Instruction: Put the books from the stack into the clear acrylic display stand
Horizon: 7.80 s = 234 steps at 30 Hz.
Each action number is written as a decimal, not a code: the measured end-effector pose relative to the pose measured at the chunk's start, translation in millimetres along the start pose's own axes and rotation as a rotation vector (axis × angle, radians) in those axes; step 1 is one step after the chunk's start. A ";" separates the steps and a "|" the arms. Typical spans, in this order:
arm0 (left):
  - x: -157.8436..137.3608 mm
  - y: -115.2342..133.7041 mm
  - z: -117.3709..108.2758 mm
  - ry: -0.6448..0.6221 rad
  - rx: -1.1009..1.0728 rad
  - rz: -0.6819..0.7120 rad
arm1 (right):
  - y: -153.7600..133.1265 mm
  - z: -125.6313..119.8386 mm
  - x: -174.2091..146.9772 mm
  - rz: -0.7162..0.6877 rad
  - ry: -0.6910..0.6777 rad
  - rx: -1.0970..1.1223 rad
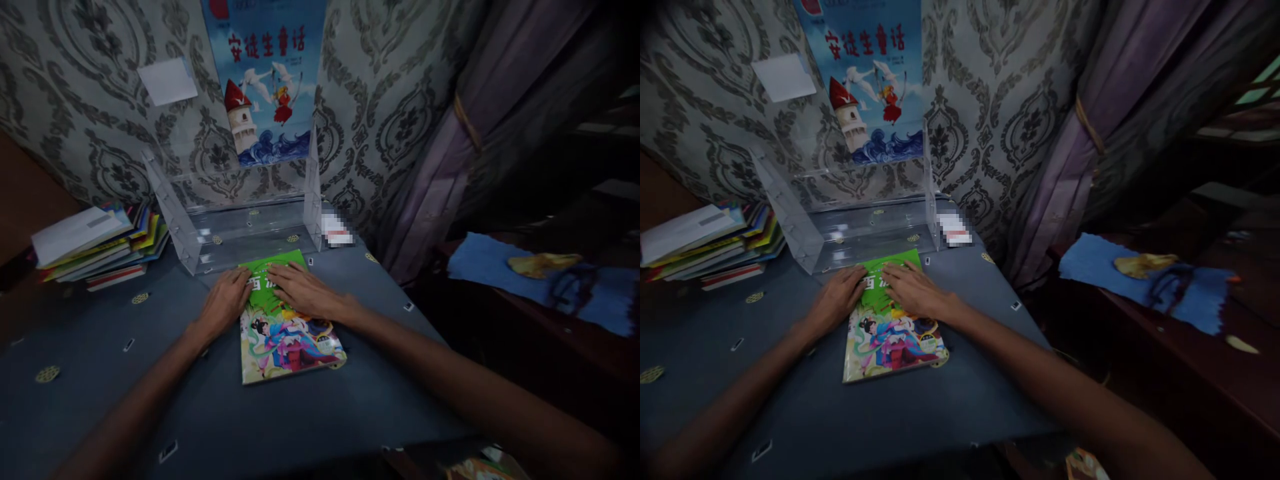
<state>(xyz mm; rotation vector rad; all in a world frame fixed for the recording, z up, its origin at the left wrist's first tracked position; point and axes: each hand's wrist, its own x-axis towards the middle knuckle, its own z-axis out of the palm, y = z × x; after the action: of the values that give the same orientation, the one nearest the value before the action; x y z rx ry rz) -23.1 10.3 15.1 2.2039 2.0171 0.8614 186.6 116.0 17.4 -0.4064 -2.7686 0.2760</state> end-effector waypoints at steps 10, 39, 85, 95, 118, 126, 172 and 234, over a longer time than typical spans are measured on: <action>28.9 16.6 8.8 -0.161 -0.102 0.080 | 42.9 9.0 -10.8 0.268 0.247 0.068; 45.6 53.9 41.7 -0.186 0.103 0.459 | 52.8 9.5 -67.0 0.193 0.282 0.311; -67.0 103.1 9.5 -0.311 0.027 0.601 | -61.4 -4.1 -171.3 0.114 0.218 0.180; -59.1 55.2 2.2 -0.002 -0.028 0.044 | -47.9 -12.4 -140.1 0.275 0.152 0.265; -18.6 42.1 -0.7 0.128 -1.497 -0.888 | 10.9 39.4 -39.6 0.356 0.320 0.271; -20.4 54.6 -5.3 0.166 -1.588 -0.733 | 14.9 36.1 -37.0 0.566 0.433 0.518; -25.9 77.7 2.7 0.049 -0.054 0.026 | 10.3 -7.5 -28.4 0.793 0.230 1.903; -1.0 59.0 -20.9 0.074 -1.569 -1.013 | -23.2 -12.7 -33.9 0.495 0.206 1.966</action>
<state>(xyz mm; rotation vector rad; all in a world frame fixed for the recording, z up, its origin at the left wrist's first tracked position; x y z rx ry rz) 22.0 -7.0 55.0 0.2763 1.1826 1.4396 215.9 85.5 24.7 -0.4023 -1.0426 2.3489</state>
